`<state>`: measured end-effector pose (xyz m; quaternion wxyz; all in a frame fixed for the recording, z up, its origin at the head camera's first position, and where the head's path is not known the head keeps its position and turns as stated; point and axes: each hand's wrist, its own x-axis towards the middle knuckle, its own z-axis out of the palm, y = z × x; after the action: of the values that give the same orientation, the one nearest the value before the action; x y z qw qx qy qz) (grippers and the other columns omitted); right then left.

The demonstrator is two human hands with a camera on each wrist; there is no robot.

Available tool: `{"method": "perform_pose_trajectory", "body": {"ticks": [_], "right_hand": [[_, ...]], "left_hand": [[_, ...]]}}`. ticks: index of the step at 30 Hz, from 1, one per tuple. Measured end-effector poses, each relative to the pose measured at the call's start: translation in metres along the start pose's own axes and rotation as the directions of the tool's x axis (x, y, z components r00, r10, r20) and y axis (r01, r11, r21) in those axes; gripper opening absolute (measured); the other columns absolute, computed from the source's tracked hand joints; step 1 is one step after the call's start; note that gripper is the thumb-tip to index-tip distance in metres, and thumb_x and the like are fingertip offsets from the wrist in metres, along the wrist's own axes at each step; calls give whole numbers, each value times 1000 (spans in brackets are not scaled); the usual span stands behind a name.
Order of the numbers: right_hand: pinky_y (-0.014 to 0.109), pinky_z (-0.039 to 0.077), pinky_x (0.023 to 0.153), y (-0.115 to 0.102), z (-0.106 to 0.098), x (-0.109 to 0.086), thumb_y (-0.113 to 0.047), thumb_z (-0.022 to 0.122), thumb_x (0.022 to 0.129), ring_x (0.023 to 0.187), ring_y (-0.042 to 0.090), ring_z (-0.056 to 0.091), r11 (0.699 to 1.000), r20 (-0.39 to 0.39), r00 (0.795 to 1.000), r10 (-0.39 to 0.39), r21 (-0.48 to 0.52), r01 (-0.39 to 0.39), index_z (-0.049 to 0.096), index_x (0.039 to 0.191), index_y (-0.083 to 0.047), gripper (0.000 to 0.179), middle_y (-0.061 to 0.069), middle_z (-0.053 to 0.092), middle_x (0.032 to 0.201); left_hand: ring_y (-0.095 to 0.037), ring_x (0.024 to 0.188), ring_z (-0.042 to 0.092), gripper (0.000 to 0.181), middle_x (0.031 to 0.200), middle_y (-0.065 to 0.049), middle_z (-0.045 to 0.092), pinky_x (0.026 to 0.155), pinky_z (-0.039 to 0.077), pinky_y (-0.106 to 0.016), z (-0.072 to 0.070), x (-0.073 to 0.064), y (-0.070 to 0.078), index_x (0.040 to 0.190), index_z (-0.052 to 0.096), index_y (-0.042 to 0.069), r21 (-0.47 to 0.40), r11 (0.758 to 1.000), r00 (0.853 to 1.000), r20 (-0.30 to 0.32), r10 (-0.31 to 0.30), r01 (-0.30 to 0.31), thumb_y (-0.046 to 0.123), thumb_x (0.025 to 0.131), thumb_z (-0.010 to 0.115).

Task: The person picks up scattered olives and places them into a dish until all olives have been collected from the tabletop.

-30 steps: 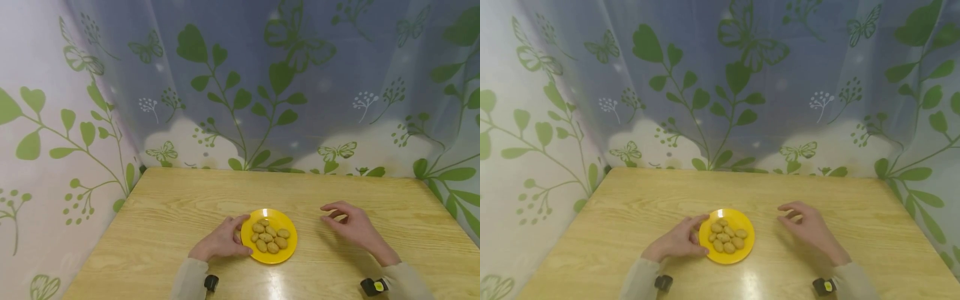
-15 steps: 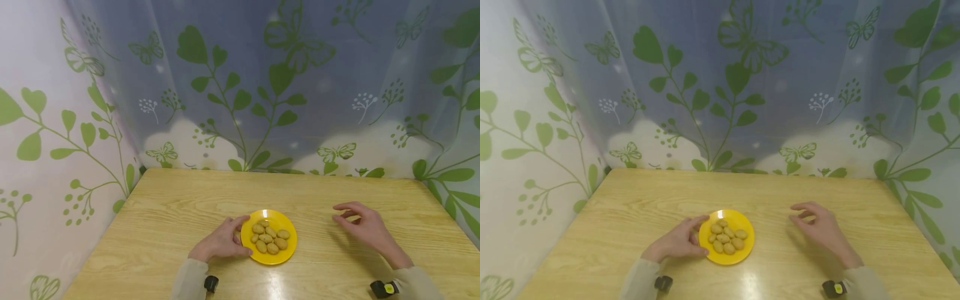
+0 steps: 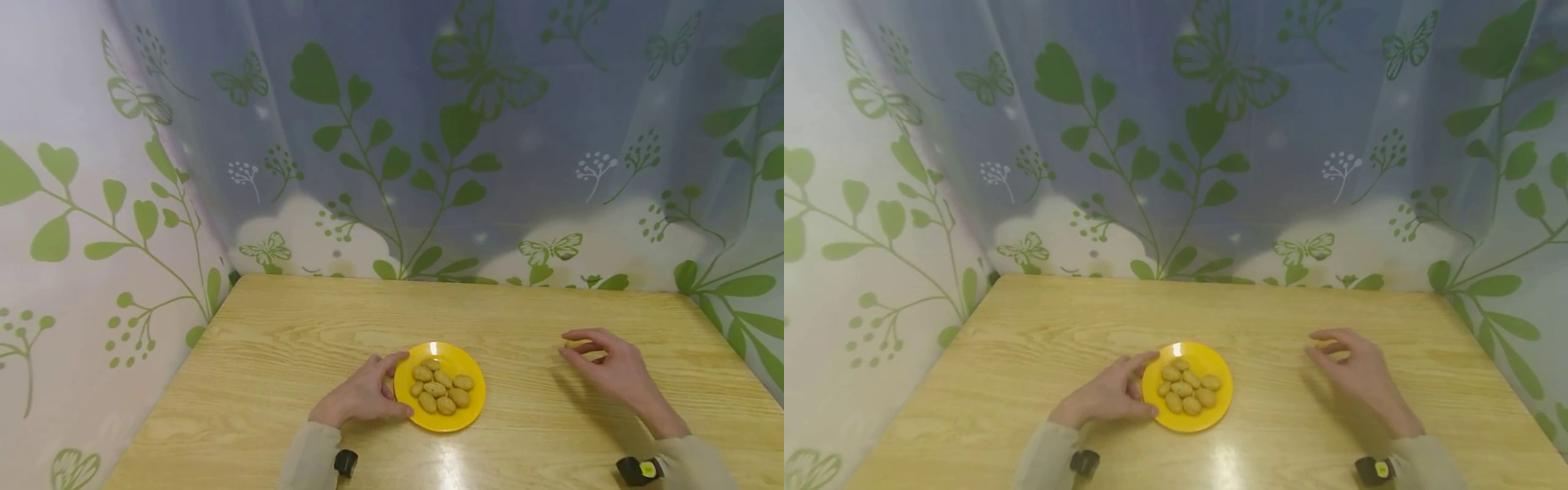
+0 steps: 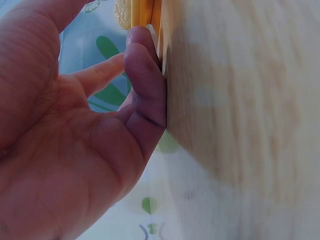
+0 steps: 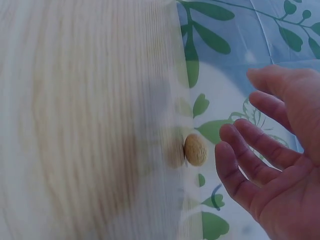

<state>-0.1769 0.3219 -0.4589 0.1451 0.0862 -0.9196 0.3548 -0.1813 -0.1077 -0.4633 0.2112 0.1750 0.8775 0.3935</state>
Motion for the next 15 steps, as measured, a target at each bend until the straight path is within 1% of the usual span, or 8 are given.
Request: {"method": "perform_pose_trajectory", "body": {"ticks": [3,10,15], "right_hand": [[19,55,62,5,-1,0,-22,76,94,81,-14,62,1000,-1,1000,0,-4,0,74,116,-9,26,18,72,110],[21,52,59,12,-7,2,-22,77,92,79,-14,62,999,18,1000,9,-31,-9,75,116,-8,27,23,72,114],[21,51,61,17,-10,5,-27,76,93,79,-12,64,996,57,996,65,-58,-61,73,120,-7,34,26,67,123]], "left_hand": [[-12,84,61,95,127,-12,48,74,52,-23,0,0,0,159,37,20,-2,1000,1000,2,1,-1,29,79,88],[-12,84,60,95,126,-12,48,74,51,-23,1,0,0,158,38,19,-6,1000,1000,2,0,0,29,79,88],[-12,84,59,95,126,-12,48,74,51,-23,0,1,-1,158,38,19,1,1000,1000,0,1,-1,30,79,88]]}}
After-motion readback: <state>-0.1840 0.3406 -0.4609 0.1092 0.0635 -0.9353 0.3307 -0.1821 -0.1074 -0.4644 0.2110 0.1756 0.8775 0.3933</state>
